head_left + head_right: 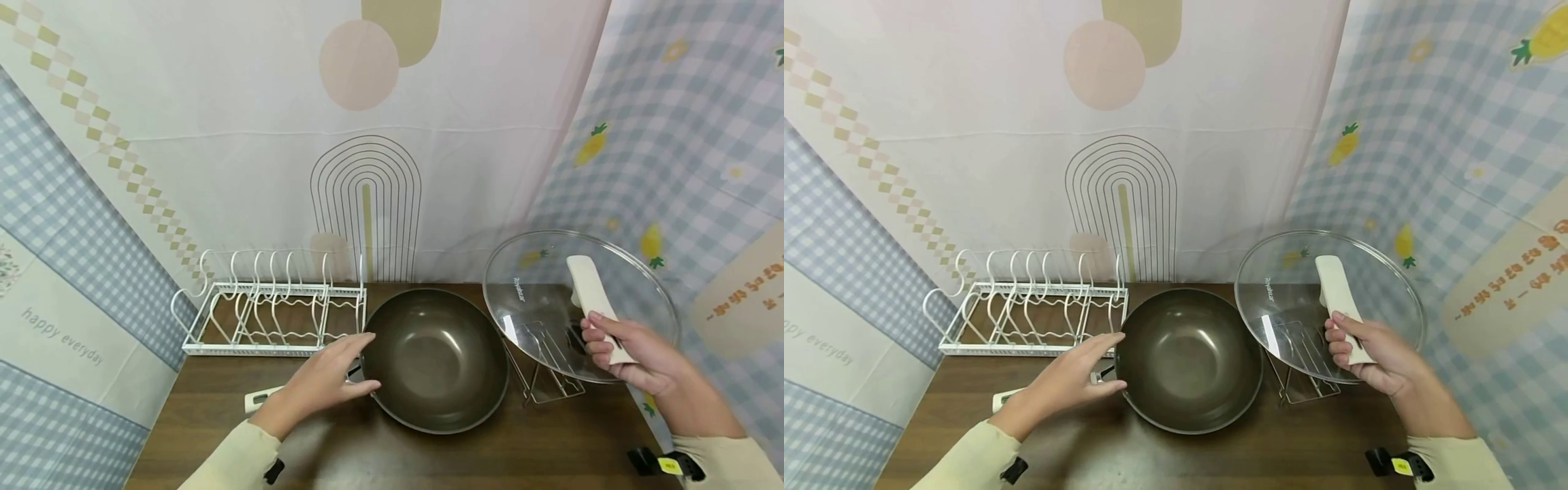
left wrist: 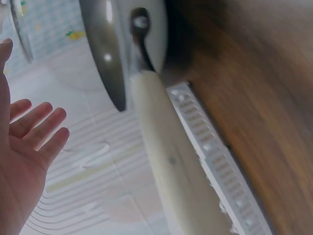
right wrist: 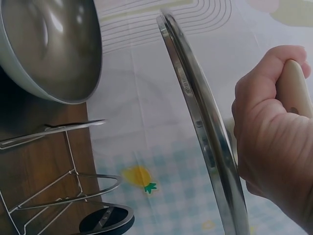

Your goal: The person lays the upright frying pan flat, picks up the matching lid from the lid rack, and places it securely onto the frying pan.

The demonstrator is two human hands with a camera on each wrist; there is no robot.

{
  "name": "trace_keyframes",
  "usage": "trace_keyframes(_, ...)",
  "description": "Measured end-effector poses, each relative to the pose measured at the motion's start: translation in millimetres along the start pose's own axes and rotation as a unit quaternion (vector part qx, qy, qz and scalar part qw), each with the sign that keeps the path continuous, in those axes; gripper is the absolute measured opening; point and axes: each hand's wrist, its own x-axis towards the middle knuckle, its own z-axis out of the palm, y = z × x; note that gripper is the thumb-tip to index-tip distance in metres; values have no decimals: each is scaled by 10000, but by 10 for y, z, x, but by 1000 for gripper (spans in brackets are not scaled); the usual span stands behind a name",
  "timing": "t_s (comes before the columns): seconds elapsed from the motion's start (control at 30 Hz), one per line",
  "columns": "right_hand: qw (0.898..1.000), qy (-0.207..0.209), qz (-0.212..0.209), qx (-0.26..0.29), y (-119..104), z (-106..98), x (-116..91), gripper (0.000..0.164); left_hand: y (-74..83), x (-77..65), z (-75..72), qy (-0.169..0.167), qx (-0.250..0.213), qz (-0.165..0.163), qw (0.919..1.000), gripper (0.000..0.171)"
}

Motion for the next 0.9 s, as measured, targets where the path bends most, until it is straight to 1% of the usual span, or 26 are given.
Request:
trace_keyframes(0.17, 9999, -44, 105, 85, 33, 5, 22, 53, -131, -162, -12, 89, 271, -58, 9996, 82)
trace_keyframes(0.23, 9998, -42, 120, 123, 44, 15, 29, 54, -178, -216, -2, 55, 329, -92, 9994, 83)
trace_keyframes(0.33, 9997, -33, 150, 191, 62, 26, 47, 54, -237, -293, 18, -86, 426, -192, 9989, 85)
trace_keyframes(0.43, 9995, -56, 171, 252, 80, 47, 75, 53, -283, -363, 36, -283, 483, -362, 9978, 87)
trace_keyframes(0.53, 9996, -83, 179, 224, 102, 74, 109, 50, -319, -428, 50, -444, 583, -491, 9961, 88)
trace_keyframes(0.67, 9997, -78, 168, 170, 143, 106, 152, 48, -345, -482, 61, -579, 784, -515, 9939, 90)
trace_keyframes(0.77, 9999, -28, 122, 103, 179, 125, 177, 48, -343, -490, 66, -661, 978, -511, 9917, 90)
trace_keyframes(0.83, 9999, 12, 106, 56, 202, 142, 197, 47, -334, -486, 76, -708, 1161, -461, 9896, 89)
trace_keyframes(0.9, 9999, 43, 92, -30, 225, 162, 221, 46, -320, -482, 93, -687, 1393, -355, 9872, 88)
